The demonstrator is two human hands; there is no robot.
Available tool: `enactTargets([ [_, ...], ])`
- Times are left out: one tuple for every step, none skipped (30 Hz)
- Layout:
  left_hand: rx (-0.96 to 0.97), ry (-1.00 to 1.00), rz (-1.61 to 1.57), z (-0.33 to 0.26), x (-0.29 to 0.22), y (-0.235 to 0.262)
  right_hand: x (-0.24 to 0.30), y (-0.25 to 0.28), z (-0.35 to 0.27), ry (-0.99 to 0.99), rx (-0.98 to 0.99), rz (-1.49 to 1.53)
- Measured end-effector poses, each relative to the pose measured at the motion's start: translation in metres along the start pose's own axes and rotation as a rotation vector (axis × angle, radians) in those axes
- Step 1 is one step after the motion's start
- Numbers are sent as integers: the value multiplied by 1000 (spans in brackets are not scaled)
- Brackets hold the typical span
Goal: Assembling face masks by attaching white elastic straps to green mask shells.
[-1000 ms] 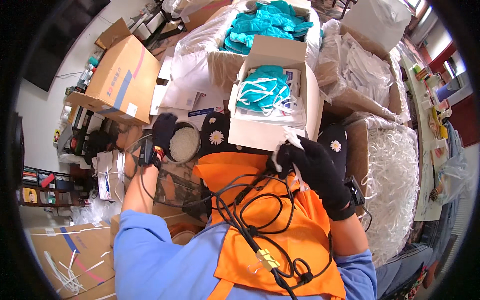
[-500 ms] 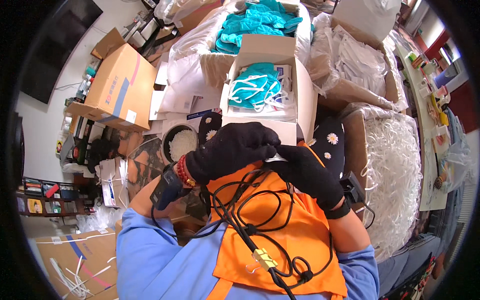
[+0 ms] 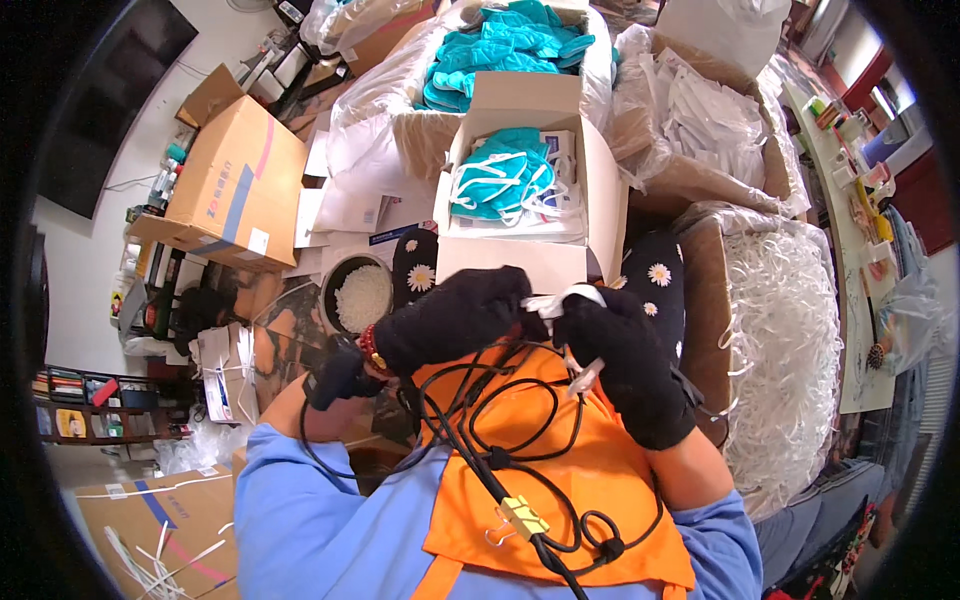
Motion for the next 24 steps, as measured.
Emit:
enactTargets([
  [-31,24,-33,-1,2,6,3,4,-3,40,-82,125],
  [-61,48,-66,-3,4,11,12,4,-11,26,-78,104],
  [-77,19,-40,-6,2,14,14,4,-14,39,-78,120],
  [-93,-10,-13,-9,1,16,15,4,-17,52,-79,136],
  [-109,-39,14,-12,0,18,16,6,-20,66,-80,151],
  [-118,-27,1,-15,4,20,17,7,-22,67,-75,202],
  [-127,-16,-12,-18,8,22,17,8,-24,52,-109,198],
  [-135,-4,-25,-20,12,25,17,8,-27,38,-143,194],
  [-138,21,-28,-21,14,27,17,9,-29,23,-177,192],
  [-141,46,-32,-21,16,29,17,10,-30,41,-167,206],
  [-143,71,-35,-22,18,31,16,12,-32,59,-157,221],
  [-155,175,-134,-25,26,32,16,13,-32,77,-142,239],
  [-166,280,-232,-29,34,32,16,13,-34,77,-134,270],
  [-177,384,-331,-33,42,31,17,12,-35,77,-127,301],
  [-128,293,-219,-30,43,32,18,10,-37,75,-123,332],
  [-79,201,-107,-26,46,33,20,10,-38,92,-164,312],
  [-77,57,43,-20,41,33,23,7,-38,109,-205,293],
  [-95,-89,199,-15,37,34,25,6,-36,127,-248,274],
  [-163,-279,388,-8,19,24,27,8,-32,132,-235,181],
  [-84,-119,72,-1,24,14,28,12,-25,136,-220,87],
  [-64,64,-296,4,23,5,33,16,-19,151,-204,-7],
  [-104,249,-599,6,22,-4,36,13,-15,140,-135,-107],
  [-86,262,-647,11,15,-7,35,11,-13,117,-133,-87],
  [-110,199,-497,14,15,-7,32,6,-12,90,-128,-68],
])
Point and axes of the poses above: each hand's wrist, its own z-axis towards the middle knuckle, its own y-axis out of the back of the hand, x = y × z, the point moved 7 cm from there along z, towards the middle knuckle, and after that the axes turned 3 degrees about -y, right-handed, at the moved point
